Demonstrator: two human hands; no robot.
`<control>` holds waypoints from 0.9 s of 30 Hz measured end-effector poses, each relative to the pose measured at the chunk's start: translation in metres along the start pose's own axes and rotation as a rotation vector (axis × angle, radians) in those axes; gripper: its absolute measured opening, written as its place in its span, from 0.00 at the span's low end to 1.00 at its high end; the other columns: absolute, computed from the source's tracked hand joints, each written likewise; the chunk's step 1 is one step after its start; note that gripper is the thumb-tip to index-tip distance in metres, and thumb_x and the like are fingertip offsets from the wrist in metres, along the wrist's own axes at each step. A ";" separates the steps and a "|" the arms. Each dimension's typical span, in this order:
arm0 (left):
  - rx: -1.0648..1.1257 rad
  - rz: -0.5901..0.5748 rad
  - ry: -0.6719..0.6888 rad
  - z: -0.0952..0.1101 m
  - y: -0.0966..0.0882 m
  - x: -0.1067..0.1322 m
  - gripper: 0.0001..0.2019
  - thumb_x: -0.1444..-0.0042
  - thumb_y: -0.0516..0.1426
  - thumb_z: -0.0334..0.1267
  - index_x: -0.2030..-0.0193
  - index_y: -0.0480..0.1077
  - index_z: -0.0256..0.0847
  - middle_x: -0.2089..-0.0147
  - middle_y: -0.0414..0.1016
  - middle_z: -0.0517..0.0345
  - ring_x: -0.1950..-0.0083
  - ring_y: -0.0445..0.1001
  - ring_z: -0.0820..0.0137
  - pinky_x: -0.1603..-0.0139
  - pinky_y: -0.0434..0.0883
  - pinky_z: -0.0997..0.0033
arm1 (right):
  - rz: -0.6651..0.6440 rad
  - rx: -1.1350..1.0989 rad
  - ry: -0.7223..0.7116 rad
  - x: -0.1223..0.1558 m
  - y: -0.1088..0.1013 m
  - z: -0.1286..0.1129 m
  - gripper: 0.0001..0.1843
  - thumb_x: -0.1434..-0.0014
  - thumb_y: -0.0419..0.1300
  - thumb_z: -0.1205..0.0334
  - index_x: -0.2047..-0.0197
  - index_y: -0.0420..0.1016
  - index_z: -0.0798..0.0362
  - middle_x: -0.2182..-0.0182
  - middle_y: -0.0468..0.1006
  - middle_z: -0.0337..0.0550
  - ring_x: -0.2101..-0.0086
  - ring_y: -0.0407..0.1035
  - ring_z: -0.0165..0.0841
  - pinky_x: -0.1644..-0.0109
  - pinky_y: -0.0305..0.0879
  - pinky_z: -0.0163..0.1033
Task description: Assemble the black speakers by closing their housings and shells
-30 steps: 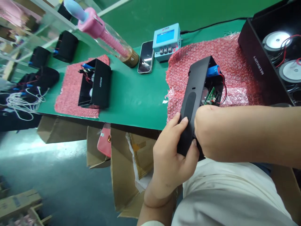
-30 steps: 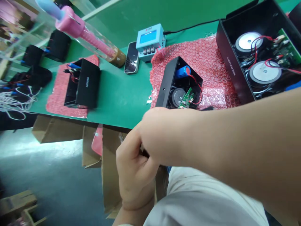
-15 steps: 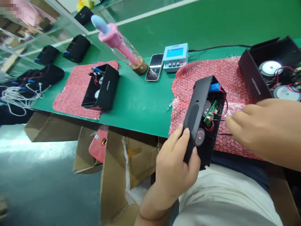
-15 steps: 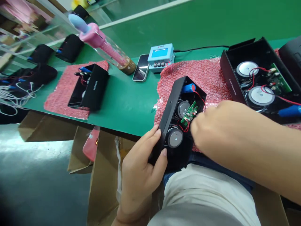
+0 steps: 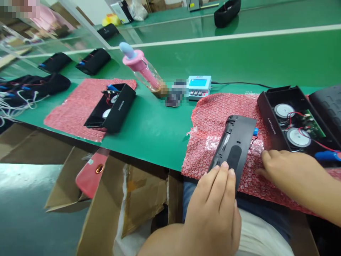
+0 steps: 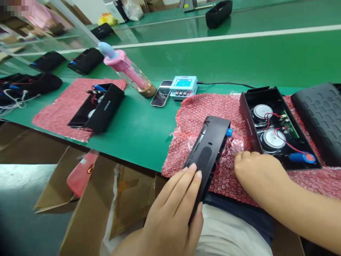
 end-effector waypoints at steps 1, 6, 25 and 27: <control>-0.011 -0.006 0.012 0.000 0.001 0.000 0.22 0.47 0.51 0.29 0.45 0.66 0.25 0.42 0.69 0.41 0.40 0.65 0.57 0.43 0.69 0.60 | 0.042 -0.006 -0.012 0.000 -0.004 0.000 0.07 0.51 0.64 0.65 0.75 0.69 0.56 0.82 0.70 0.44 0.81 0.68 0.39 0.81 0.51 0.38; -0.025 -0.056 0.056 -0.002 0.004 -0.005 0.21 0.49 0.50 0.31 0.48 0.69 0.27 0.40 0.67 0.42 0.45 0.67 0.55 0.50 0.72 0.56 | 0.414 -0.193 -0.268 0.004 -0.046 -0.004 0.11 0.41 0.51 0.70 0.70 0.73 0.59 0.69 0.76 0.52 0.69 0.71 0.39 0.67 0.65 0.43; 0.016 0.207 0.125 -0.011 -0.002 -0.007 0.07 0.45 0.54 0.31 0.63 0.74 0.38 0.59 0.77 0.57 0.57 0.72 0.68 0.44 0.68 0.62 | 0.536 -0.593 -0.736 -0.014 -0.046 -0.004 0.18 0.40 0.45 0.74 0.54 0.72 0.67 0.56 0.77 0.53 0.49 0.67 0.33 0.41 0.65 0.39; -0.004 0.221 0.113 -0.011 -0.002 -0.006 0.05 0.47 0.57 0.29 0.65 0.74 0.39 0.62 0.76 0.60 0.60 0.73 0.72 0.44 0.69 0.64 | 0.527 -0.616 -0.772 -0.008 -0.043 -0.007 0.17 0.42 0.46 0.74 0.55 0.73 0.67 0.55 0.76 0.53 0.47 0.65 0.35 0.40 0.65 0.40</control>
Point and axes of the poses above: each hand's wrist, its own x-axis away from the middle knuckle, its own y-axis out of the palm, z = x × y, the point moved 6 cm from there along -x, towards the middle knuckle
